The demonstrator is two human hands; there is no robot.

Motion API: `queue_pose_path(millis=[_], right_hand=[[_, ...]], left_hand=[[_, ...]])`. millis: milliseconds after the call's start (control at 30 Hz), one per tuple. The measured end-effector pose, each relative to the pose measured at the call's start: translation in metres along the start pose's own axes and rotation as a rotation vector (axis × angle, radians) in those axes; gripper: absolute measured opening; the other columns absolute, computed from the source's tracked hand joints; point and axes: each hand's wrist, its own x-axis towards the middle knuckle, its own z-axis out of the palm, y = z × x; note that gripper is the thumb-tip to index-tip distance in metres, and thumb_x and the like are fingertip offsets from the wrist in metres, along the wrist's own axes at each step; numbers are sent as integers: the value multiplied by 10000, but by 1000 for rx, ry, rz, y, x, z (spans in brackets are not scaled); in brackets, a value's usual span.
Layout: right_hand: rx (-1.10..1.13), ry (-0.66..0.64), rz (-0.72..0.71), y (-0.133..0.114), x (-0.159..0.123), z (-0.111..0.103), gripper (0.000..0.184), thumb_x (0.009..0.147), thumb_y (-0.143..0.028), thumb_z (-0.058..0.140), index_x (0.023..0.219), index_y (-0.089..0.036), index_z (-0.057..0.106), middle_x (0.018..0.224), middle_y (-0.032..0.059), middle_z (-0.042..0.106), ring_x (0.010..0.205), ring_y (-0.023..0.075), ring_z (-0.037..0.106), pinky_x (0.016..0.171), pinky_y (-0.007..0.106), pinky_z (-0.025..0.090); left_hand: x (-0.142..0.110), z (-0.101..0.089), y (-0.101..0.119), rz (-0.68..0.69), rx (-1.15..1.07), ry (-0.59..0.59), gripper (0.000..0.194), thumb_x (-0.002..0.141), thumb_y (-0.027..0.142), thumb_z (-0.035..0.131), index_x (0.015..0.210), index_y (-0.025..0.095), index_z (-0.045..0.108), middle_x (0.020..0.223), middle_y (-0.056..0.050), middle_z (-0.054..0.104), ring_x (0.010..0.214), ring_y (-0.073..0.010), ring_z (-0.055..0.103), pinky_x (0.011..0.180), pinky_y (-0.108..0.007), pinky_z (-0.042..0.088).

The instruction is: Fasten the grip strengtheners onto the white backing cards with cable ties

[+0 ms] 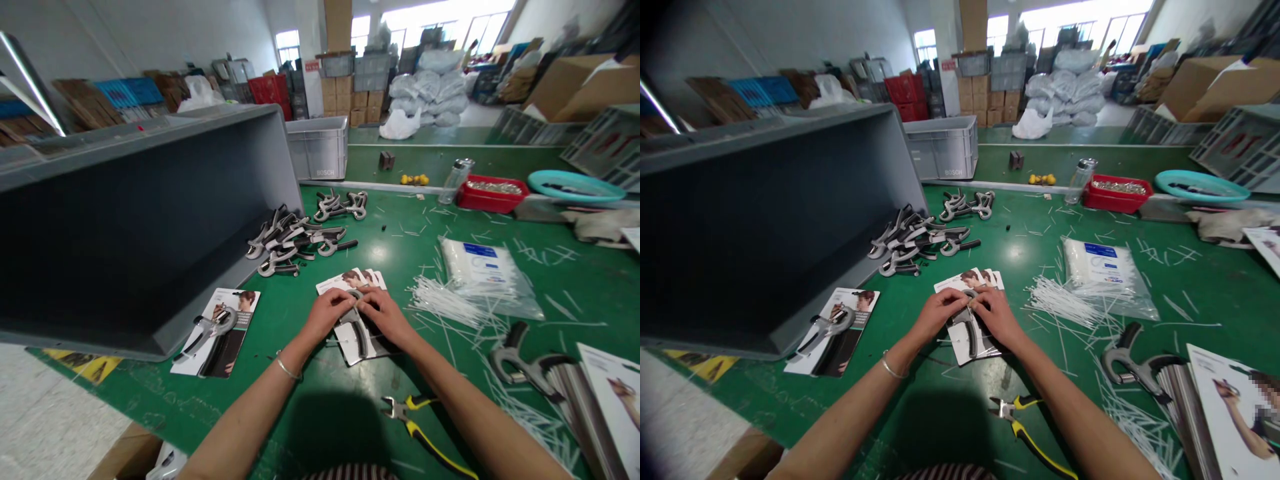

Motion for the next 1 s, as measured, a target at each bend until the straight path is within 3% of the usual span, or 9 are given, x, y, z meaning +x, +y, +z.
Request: queue_pose_path(millis=[100,200,400,500,567,667,800,900,1000], right_hand=[[16,45,14,3,-1,3,251,860,-263,572,1098,-237,650,1205,63,653,1155,258,547,1016,464,381],[19,121,39,6,-1,10,332,851,-248,544,1171,-230,627,1188,70,652,1125,261,552,989,452,404],[-9,193,12,2,2,15,291,817,-214,541,1088,-219,648,1154,72,662,1100,259,559,992,449,398],[-68,235,-9,-9,-7,5,239,863,-226,526,1074,-213,639,1146,79,662,1075,258,555,969,452,402],[-148,222,-62,-19,-20,-6,192,910,-233,511,1055,-213,635,1107,76,666,1049,256,547,946,443,405],[-294,48,-162,-34,-41,-18,166,954,-208,485,987,-216,647,989,61,680,967,244,547,900,413,415],[-564,-166,-281,-45,-55,-15,177,955,-161,499,939,-190,673,869,74,667,891,245,529,857,394,401],[-759,-176,-313,-51,-55,-3,148,936,-149,532,888,-174,670,824,99,648,862,265,501,791,402,376],[-820,-156,-315,-56,-52,4,137,922,-149,558,823,-177,649,810,111,646,871,279,487,768,408,347]], left_hand=[[-2,10,17,8,158,83,110,835,233,647,748,168,662,769,-21,662,792,-184,600,774,-307,460],[-20,30,31,219,482,123,130,882,190,585,760,174,628,832,-41,645,896,-213,569,881,-373,431],[-74,52,20,467,862,-60,164,932,130,474,874,179,619,909,-81,628,960,-254,538,916,-441,417],[-90,41,20,411,817,34,132,937,248,541,1041,194,603,1103,-109,619,1100,-275,518,994,-470,385],[-95,31,25,284,793,178,332,887,407,627,1123,181,567,1181,-145,583,1132,-311,503,999,-507,373],[-95,22,29,91,825,220,523,771,558,710,1078,158,572,1049,-145,594,1007,-334,542,899,-514,416],[-88,21,25,69,889,101,328,816,429,685,963,149,600,938,-126,592,933,-310,562,856,-471,446],[-84,20,23,98,851,51,152,856,294,615,921,156,611,910,-121,591,912,-287,570,846,-440,463],[-85,12,22,92,744,36,118,870,263,590,937,172,624,927,-105,595,899,-257,584,841,-407,477]])
